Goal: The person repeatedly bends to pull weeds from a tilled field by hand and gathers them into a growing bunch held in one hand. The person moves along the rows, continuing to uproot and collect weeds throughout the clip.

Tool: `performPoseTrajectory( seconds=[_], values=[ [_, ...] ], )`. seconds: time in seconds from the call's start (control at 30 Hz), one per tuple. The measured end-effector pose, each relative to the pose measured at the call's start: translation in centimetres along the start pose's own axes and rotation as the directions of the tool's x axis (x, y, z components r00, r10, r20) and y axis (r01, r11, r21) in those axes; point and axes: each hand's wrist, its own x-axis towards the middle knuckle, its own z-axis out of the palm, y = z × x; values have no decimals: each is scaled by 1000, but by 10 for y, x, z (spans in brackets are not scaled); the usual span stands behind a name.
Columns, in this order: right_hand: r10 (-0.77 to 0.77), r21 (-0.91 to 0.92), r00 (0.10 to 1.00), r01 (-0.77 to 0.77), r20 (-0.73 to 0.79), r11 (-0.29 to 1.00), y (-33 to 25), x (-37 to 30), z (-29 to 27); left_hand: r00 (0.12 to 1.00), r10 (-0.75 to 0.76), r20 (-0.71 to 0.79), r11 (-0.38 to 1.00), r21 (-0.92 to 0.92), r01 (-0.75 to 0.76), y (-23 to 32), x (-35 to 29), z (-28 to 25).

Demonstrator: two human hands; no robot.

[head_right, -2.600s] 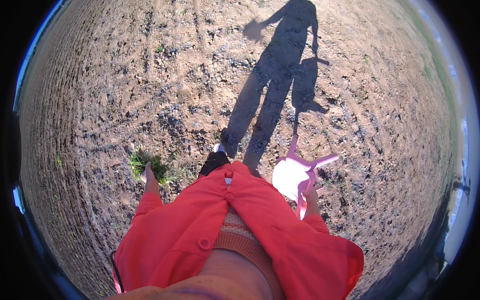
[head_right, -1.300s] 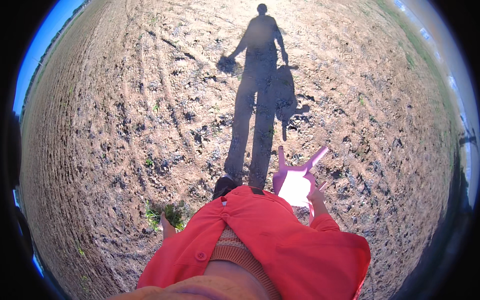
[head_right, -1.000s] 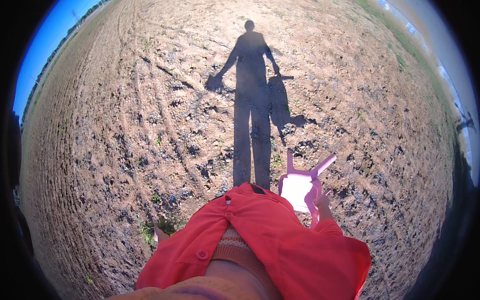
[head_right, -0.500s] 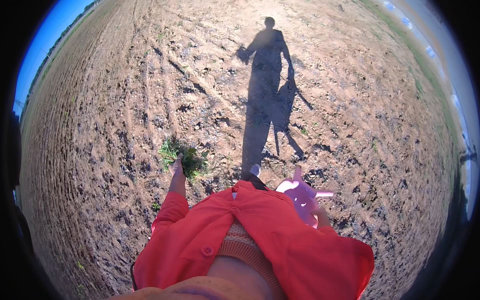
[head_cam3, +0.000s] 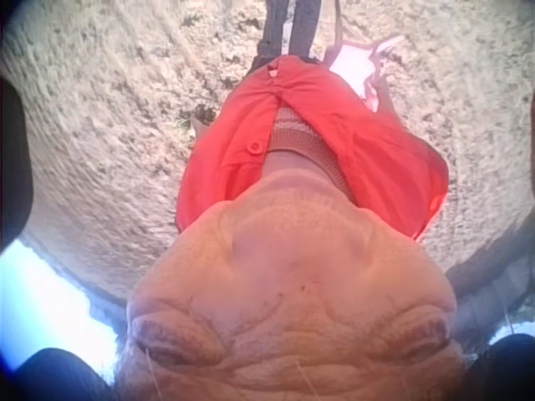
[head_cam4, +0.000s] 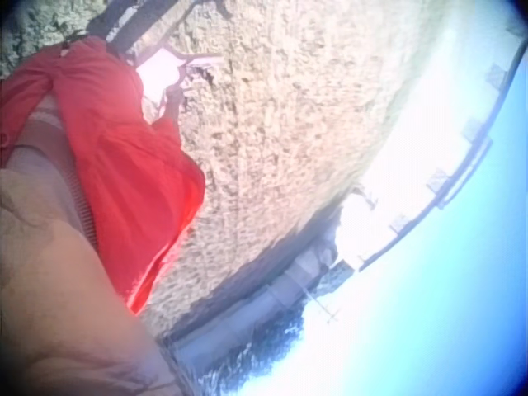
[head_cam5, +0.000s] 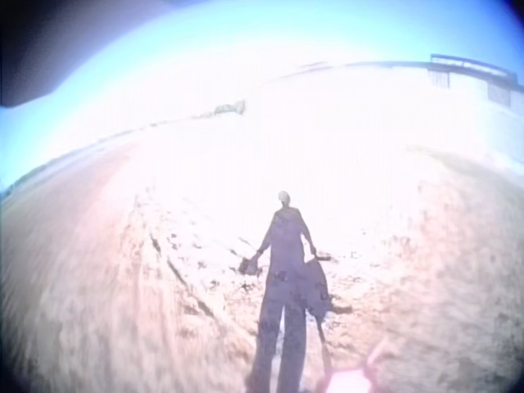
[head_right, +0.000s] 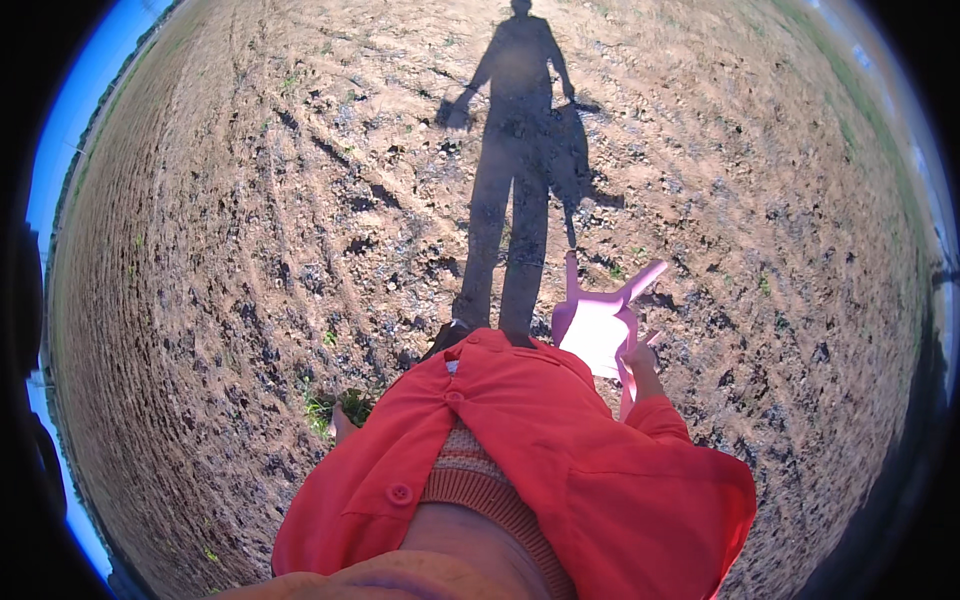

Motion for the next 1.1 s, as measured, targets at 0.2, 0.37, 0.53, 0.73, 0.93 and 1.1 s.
performPoseTrajectory(
  seconds=[0.2, 0.37, 0.53, 0.73, 0.93, 1.1],
  values=[
    [-56, -81, 998, 57, 24, 995, -82, 69, -40, 994, -27, -105, 999, -41, 23, 44, 29, 86],
    [-33, -80, 997, 39, 68, 996, -145, 114, -53, 993, 103, -65, 993, -49, -106, 144, 45, 227],
    [1, -143, 1000, 2, 18, 990, -153, 160, -27, 970, 168, 178, 982, 55, -180, 200, -6, 427],
    [53, -233, 971, 3, 232, 973, -207, 201, -60, 821, 237, 519, 942, 83, -325, 223, -66, 621],
    [141, 134, 950, -183, 277, 974, -218, 323, -67, 835, 296, 464, 921, 94, -379, 225, -76, 737],
    [133, -37, 955, -128, 265, 991, -295, 437, -136, 879, 56, 474, 988, 102, -117, 211, -9, 748]
  ],
)
